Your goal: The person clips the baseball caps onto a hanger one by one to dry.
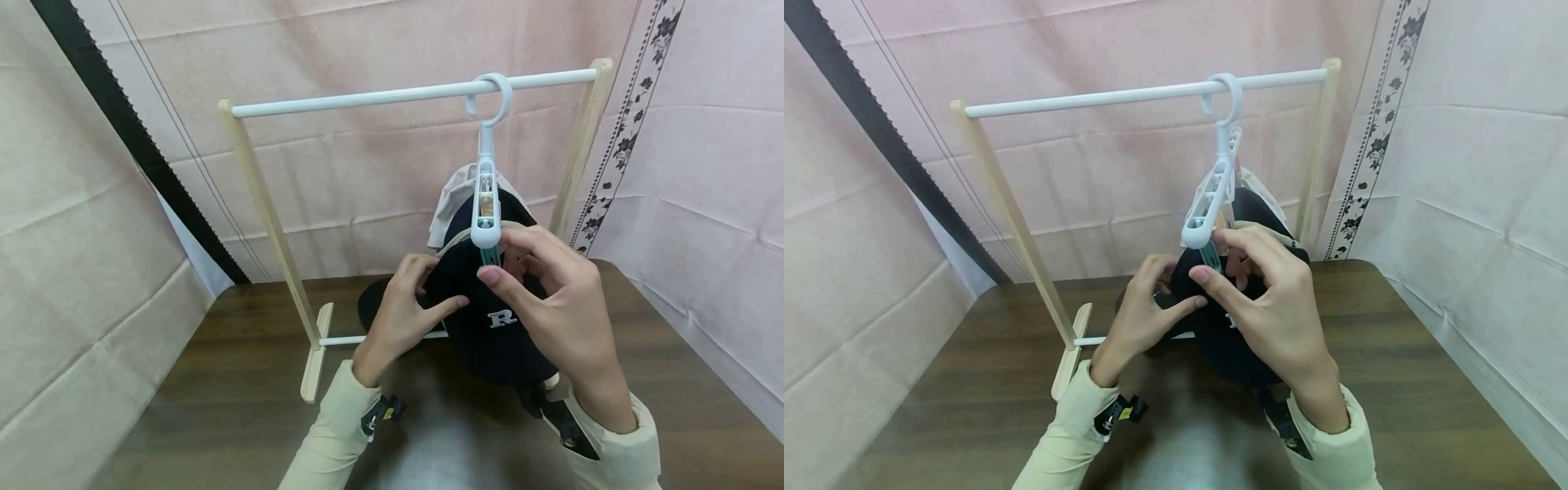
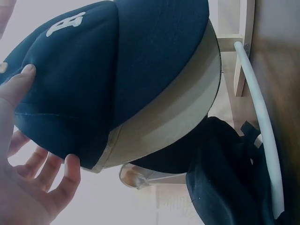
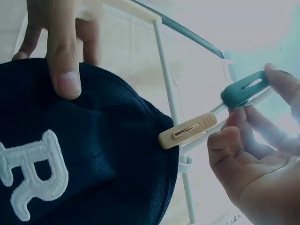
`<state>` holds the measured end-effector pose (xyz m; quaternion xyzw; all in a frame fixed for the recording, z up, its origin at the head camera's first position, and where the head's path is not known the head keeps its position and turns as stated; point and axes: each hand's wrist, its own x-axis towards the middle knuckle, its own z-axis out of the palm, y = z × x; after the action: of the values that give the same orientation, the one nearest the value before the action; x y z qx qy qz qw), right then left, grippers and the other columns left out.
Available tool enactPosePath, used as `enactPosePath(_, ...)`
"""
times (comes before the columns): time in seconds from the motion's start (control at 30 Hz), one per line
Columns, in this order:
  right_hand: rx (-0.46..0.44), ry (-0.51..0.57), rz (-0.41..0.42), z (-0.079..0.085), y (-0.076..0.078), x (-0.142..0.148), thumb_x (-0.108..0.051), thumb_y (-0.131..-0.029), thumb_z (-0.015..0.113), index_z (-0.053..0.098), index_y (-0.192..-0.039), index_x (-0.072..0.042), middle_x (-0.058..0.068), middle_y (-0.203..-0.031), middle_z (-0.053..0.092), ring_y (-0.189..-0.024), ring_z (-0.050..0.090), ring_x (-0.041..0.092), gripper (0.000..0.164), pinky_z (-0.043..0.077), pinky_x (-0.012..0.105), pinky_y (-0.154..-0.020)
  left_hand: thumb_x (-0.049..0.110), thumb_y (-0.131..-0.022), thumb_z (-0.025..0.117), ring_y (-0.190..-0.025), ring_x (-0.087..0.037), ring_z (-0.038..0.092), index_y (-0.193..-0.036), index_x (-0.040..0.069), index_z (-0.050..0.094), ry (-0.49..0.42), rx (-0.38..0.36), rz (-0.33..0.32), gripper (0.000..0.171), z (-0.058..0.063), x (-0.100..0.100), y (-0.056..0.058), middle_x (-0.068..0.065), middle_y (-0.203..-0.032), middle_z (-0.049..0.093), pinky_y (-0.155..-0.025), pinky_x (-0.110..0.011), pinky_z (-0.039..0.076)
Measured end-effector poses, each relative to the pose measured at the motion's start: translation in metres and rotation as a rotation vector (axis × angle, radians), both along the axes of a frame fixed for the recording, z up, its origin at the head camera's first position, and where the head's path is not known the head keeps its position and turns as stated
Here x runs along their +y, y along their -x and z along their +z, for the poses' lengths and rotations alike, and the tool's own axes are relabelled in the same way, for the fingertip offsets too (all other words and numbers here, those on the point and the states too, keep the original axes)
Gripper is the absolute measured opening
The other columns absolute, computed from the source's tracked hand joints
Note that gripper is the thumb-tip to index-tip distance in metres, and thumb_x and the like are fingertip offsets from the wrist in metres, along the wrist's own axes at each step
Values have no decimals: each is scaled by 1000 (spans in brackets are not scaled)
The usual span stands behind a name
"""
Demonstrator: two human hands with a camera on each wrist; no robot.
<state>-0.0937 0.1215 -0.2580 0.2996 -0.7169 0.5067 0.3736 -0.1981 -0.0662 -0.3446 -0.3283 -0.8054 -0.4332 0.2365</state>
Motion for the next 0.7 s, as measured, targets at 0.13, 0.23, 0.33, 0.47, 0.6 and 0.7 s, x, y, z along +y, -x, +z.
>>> enactPosePath(0.13,-22,-11,31,0,0,1,12,-82,73,69,-118,-4,7,-95,57,-80,53,16,39,51,20,-74,36,-82,82,-97,-10,54,-125,15,57,1,16,-55,54,1,-5,3,3,-117,55,-81,-30,54)
enactPosePath(0.23,-23,-16,68,1,1,2,12,-84,71,68,-119,-2,10,-103,59,-81,54,16,37,52,20,-73,32,-85,80,-97,-9,57,-125,15,57,-28,-4,-111,50,3,-12,6,4,-115,59,-80,-31,53)
enactPosePath(0.33,-24,-15,87,1,1,4,10,-85,70,68,-118,0,10,-102,60,-78,56,15,34,52,20,-69,28,-91,74,-100,-10,61,-127,16,58,-90,-63,-180,41,4,-19,9,3,-115,63,-82,-32,54)
enactPosePath(0.47,-43,-10,122,1,1,6,7,-88,68,67,-115,0,9,-93,57,-72,55,16,28,50,21,-64,20,-99,63,-101,-17,65,-125,12,61,-201,-133,-247,28,4,-28,15,-3,-116,66,-84,-39,55)
enactPosePath(0.6,-80,-17,150,1,0,9,4,-93,64,67,-111,-1,8,-89,55,-69,54,16,20,48,23,-61,15,-102,56,-100,-23,65,-121,7,63,-271,-174,-227,22,0,-34,23,-8,-118,65,-81,-47,56)
enactPosePath(0.7,-118,-14,175,1,1,10,3,-94,62,66,-109,-1,8,-89,57,-70,54,18,16,49,24,-61,20,-102,57,-96,-20,66,-117,8,64,-237,-172,-143,20,-4,-38,30,-6,-113,66,-79,-42,57)
